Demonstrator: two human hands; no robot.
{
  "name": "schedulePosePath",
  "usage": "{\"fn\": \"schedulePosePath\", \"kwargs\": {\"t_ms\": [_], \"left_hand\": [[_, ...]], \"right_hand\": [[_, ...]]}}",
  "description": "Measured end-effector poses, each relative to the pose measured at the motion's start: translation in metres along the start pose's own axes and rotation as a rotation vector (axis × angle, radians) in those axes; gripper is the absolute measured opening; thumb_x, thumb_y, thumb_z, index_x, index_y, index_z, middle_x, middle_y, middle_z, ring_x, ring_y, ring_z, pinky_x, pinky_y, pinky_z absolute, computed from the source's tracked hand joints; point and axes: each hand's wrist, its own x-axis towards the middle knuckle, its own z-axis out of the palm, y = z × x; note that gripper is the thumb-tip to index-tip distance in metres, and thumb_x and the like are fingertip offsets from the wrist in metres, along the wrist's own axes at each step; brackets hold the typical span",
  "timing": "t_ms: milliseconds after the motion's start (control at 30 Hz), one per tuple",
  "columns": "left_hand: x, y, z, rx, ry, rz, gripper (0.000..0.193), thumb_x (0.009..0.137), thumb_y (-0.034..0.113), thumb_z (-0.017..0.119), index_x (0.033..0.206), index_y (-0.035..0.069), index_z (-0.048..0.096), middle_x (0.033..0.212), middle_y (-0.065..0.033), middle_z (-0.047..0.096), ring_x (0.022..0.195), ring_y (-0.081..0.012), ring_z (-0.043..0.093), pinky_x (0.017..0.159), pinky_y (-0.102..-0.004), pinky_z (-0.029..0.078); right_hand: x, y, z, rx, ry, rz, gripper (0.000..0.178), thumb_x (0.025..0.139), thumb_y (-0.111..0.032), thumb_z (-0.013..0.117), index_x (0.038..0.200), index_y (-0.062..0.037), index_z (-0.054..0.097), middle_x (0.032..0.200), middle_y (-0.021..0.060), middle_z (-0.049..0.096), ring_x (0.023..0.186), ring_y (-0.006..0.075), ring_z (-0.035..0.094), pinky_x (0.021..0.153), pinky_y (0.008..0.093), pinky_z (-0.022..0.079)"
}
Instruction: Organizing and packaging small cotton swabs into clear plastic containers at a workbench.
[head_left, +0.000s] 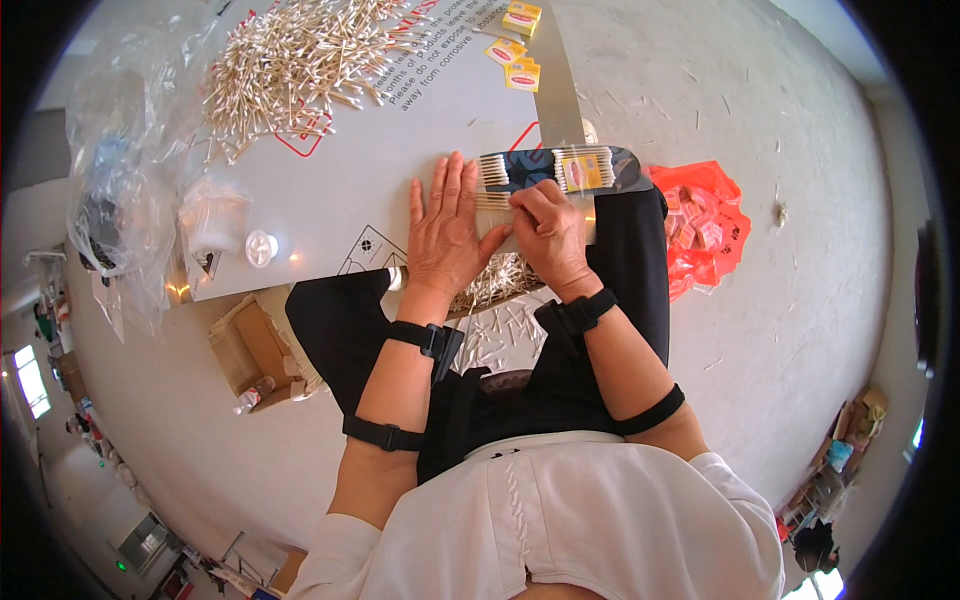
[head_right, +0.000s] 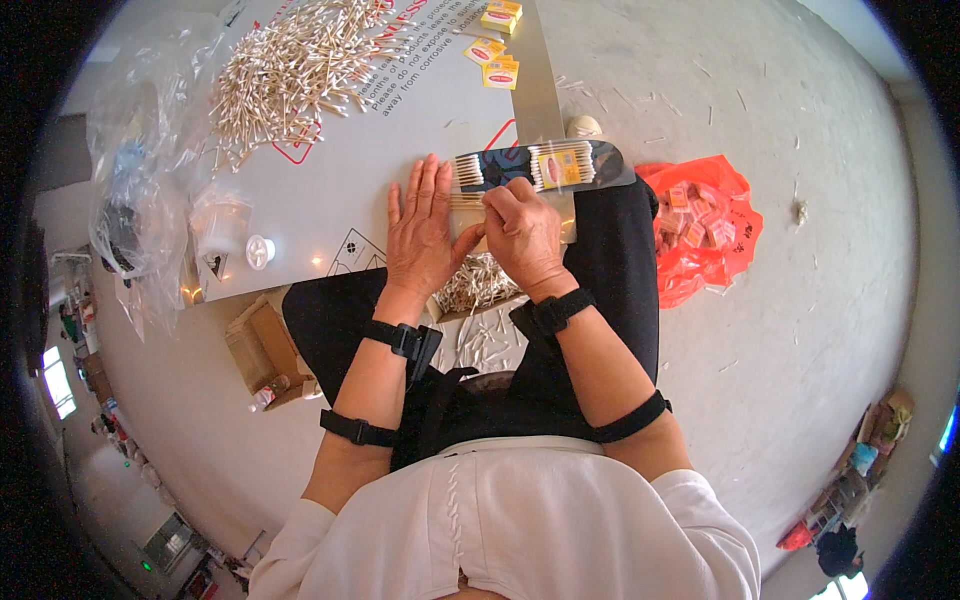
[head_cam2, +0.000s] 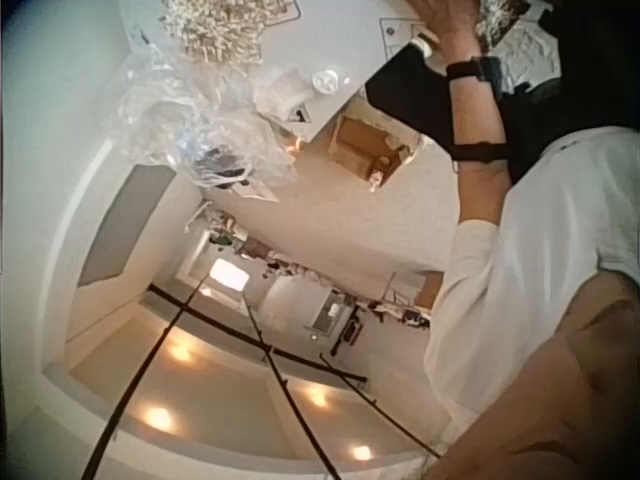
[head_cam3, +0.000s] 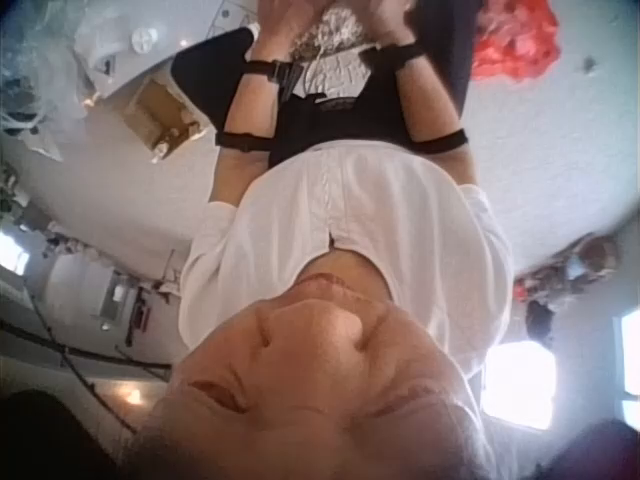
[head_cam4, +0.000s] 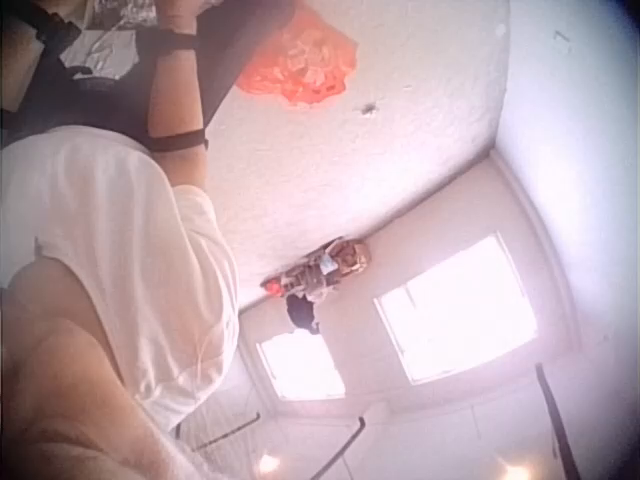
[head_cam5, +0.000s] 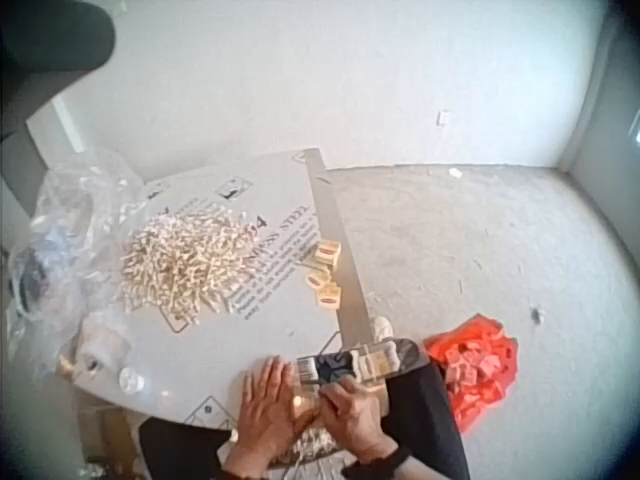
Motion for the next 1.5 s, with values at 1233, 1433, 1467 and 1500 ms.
{"fn": "schedulePosePath", "kwargs": {"t_ms": [1233,1433,1467,1500], "left_hand": [[0.001,0.000,0.000,0.000,0.000,0.002,0.089,0.088,0.057,0.056,0.153,0.005,0.023,0.160,-0.0123,0.022,0.149,-0.0285,0.019,0.119,-0.0528,0.012],[0.001,0.000,0.000,-0.009,0.005,0.004,0.090,0.088,0.057,0.058,0.153,0.006,0.023,0.160,-0.0125,0.023,0.148,-0.0291,0.020,0.119,-0.0535,0.013],[0.001,0.000,0.000,-0.009,0.006,0.004,0.090,0.088,0.057,0.058,0.153,0.006,0.023,0.160,-0.0125,0.023,0.148,-0.0291,0.020,0.119,-0.0535,0.013],[0.000,0.000,0.000,-0.007,0.010,0.005,0.090,0.087,0.057,0.058,0.153,0.006,0.024,0.160,-0.0126,0.023,0.148,-0.0292,0.020,0.119,-0.0536,0.013]], "right_hand": [[0.016,-0.002,0.002,-0.115,-0.056,0.038,0.017,0.082,-0.013,0.065,0.099,-0.0118,0.067,0.082,0.0097,0.062,0.072,0.0328,0.065,0.061,0.0435,0.052],[0.015,0.001,0.003,-0.125,-0.089,0.042,0.023,0.082,-0.013,0.067,0.105,-0.0118,0.068,0.080,0.0086,0.063,0.071,0.0300,0.065,0.062,0.0397,0.051],[0.016,-0.001,0.004,-0.106,-0.076,0.058,0.023,0.082,-0.013,0.067,0.105,-0.0122,0.068,0.080,0.0089,0.064,0.071,0.0302,0.065,0.062,0.0399,0.051],[0.017,-0.001,0.004,-0.086,-0.064,0.074,0.023,0.082,-0.013,0.067,0.105,-0.0126,0.068,0.081,0.0091,0.064,0.071,0.0304,0.065,0.062,0.0401,0.051]]}}
